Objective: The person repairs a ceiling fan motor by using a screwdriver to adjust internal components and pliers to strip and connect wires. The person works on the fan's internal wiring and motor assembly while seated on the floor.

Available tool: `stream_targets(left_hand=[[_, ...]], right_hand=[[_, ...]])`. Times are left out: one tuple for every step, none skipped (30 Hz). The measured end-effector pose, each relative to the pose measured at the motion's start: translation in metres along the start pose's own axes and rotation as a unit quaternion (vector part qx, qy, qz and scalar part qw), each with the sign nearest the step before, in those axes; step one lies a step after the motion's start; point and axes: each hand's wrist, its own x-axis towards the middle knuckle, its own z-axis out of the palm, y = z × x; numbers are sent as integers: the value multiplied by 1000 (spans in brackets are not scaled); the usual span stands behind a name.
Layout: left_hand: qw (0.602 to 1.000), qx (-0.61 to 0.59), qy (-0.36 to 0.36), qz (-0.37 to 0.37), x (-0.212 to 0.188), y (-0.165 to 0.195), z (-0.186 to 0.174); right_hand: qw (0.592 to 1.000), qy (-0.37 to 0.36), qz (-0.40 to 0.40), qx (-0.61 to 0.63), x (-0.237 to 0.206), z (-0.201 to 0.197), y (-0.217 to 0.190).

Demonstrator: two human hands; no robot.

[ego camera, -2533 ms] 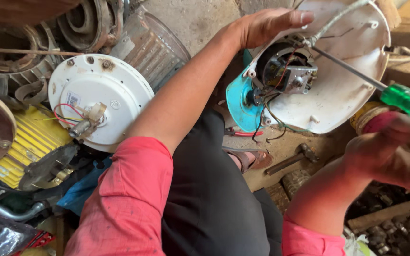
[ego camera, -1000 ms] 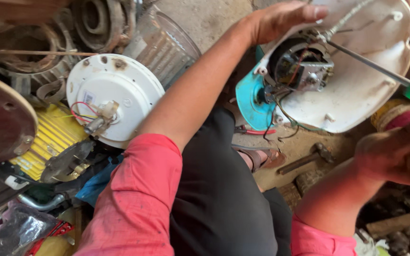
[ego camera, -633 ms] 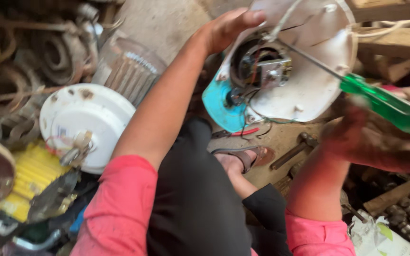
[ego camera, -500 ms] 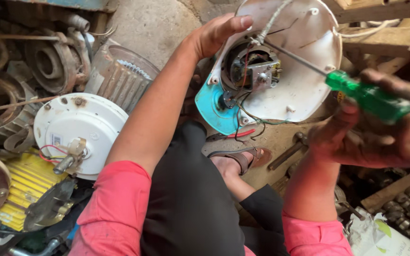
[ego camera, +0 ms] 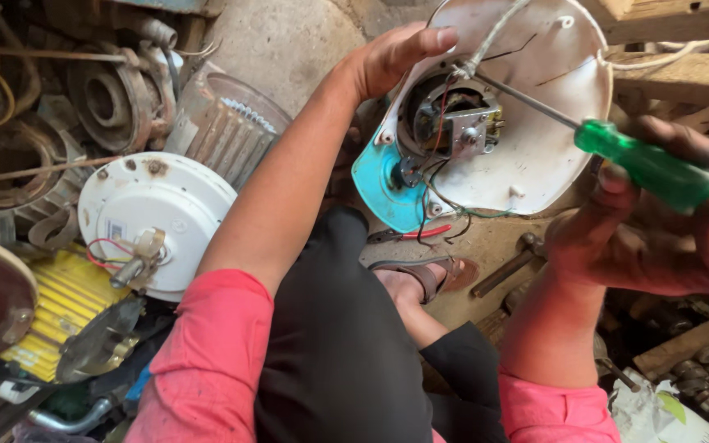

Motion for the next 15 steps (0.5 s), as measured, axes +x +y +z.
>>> stream_targets(left_hand=[[1000,-13,-7,-4,0,-1,0],[1000,-25,-17,-8,1,-1,0],[1000,-4,-12,1,1,-2,0],[1000,17,-5,10,2,-3,0],[999,36,5,16,2,-4,0],[999,48,10,14,2,-5,0],[998,60,15,13,3,-6,-1],[997,74,20,12,3,-7,-1],[998,59,19,17,2,-8,-1],[999,45,14,25,3,-9,-2],[999,35,8,37,4,-10,-4],[998,55,7,30,5,-11,-5],[997,70,10,18,6,-12,-6],[997,82,13,2,5,-15,-6],[996,85,23,-10,5,-17,-6]], right_hand=[[1000,1,-5,21,0,2,-1],[999,2,-10,42,1,3,-2],[998,-5,-17,58,-1,6,-3],[998,-9,-20,61,-1,8,-3],[998,-12,-22,63,-1,11,-4],[998,-15,-17,50,-2,12,-6],[999,-16,-13,36,-1,14,-7],[1000,-17,-9,22,-1,15,-8],[1000,-17,-6,7,1,16,-10],[1000,-20,-12,8,3,16,-10],[1000,-23,-18,8,6,17,-12],[998,-33,-31,31,9,17,-11],[998,-42,-29,46,9,18,-13],[997,-50,-26,61,9,18,-13],[996,-51,-15,65,7,17,-14]])
